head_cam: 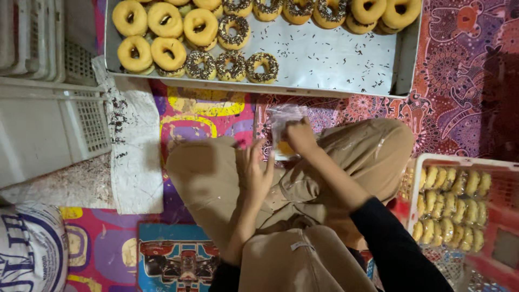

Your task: The person sits on the floor and individually wraps donuts in clear plastic bags. They pick donuts from a metal tray, place them into bags, and then put the packaged donuts into a white plastic basket.

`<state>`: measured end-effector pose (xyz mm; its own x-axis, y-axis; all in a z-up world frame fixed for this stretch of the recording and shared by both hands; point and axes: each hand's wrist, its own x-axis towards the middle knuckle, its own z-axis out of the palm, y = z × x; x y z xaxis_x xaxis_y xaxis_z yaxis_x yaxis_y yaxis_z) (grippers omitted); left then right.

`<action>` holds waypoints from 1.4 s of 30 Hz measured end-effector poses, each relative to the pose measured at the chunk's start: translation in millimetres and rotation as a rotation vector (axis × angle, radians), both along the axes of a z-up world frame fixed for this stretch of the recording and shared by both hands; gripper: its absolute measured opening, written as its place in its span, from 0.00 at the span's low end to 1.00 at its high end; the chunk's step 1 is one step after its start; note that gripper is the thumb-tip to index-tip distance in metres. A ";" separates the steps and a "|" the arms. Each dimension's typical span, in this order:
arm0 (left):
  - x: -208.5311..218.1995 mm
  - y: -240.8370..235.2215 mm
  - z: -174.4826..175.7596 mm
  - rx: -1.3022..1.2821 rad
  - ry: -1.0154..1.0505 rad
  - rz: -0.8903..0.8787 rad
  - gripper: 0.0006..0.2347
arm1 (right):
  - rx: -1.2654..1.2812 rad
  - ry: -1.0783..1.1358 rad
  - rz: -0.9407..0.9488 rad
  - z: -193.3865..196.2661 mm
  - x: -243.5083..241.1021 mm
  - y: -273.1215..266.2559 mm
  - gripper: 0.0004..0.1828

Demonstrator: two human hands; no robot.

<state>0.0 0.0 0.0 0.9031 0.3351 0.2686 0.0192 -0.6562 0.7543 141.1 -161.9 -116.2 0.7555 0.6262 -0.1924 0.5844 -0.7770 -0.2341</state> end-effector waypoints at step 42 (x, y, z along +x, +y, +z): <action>63.0 -18.9 38.8 -2.076 -0.744 -0.215 0.27 | 0.892 -0.048 -0.131 253.4 -63.4 28.2 0.25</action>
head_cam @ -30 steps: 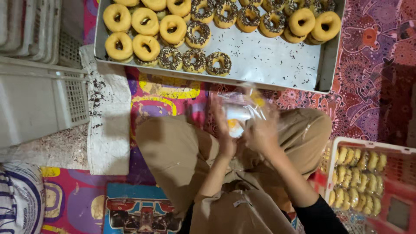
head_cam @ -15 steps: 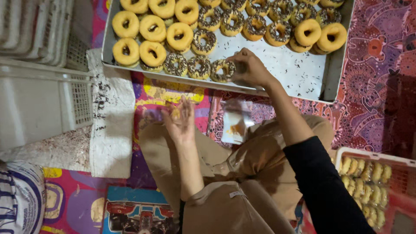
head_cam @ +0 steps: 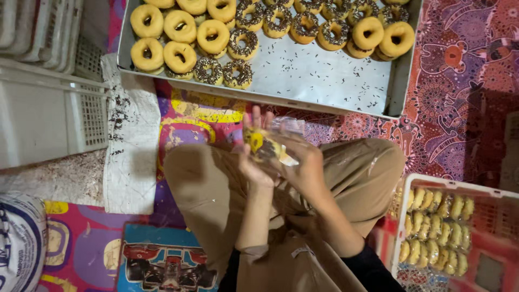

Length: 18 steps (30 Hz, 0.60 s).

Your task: The person sits on the floor and individually wraps donuts in clear plastic bags. They pick donuts from a metal tray, place them into bags, and then put the packaged donuts into a white plastic basket.

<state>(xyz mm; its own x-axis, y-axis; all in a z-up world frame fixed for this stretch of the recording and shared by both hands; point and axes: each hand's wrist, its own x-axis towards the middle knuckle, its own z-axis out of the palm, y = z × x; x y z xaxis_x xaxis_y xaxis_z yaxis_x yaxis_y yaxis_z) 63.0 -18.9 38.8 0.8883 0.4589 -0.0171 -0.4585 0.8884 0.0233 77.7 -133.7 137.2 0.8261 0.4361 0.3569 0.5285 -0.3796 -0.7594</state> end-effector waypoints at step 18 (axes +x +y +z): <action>-61.7 11.9 47.9 1.566 0.032 0.193 0.07 | -0.054 0.293 0.464 53.8 1.7 -74.0 0.12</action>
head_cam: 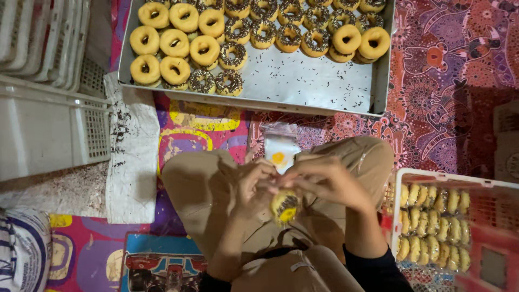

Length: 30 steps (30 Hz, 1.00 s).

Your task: The person sits on the floor and individually wraps donuts in clear plastic bags. They pick donuts from a metal tray, place them into bags, and then put the packaged donuts into a white plastic basket.

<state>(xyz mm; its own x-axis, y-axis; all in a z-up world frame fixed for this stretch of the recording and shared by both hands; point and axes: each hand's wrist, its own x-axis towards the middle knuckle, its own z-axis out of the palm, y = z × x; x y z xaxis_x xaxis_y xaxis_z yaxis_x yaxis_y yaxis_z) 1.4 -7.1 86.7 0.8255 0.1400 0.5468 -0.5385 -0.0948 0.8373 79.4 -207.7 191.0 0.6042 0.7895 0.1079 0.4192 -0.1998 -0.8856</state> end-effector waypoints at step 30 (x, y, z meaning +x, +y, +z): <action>-41.3 57.2 121.5 0.315 0.364 0.536 0.07 | -0.669 -0.415 0.006 -41.2 35.0 -13.9 0.26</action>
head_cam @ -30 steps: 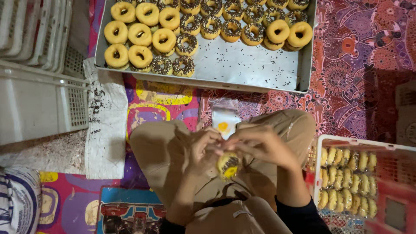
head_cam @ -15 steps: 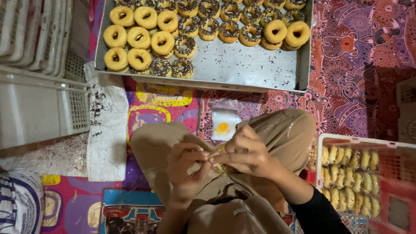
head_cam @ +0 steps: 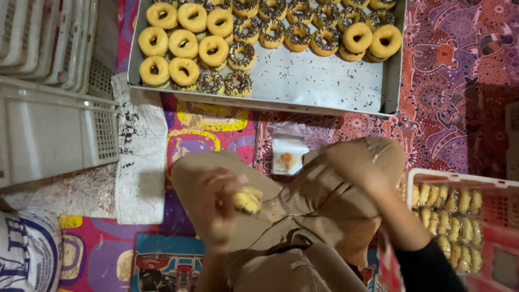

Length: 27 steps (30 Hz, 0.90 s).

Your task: The person sits on the floor and individually wraps donuts in clear plastic bags. They pick donuts from a metal tray, place them into bags, and then put the packaged donuts into a white plastic basket.

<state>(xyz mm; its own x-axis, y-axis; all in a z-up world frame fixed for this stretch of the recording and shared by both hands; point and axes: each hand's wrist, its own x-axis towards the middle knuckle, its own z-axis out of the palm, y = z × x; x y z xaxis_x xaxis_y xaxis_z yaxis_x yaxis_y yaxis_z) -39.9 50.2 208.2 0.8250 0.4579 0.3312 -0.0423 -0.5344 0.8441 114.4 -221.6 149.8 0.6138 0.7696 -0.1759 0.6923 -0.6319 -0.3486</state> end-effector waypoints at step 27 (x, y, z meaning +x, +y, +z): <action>127.4 -0.2 -305.8 0.475 0.450 0.261 0.22 | -0.091 -0.313 -0.186 -324.0 45.3 72.1 0.29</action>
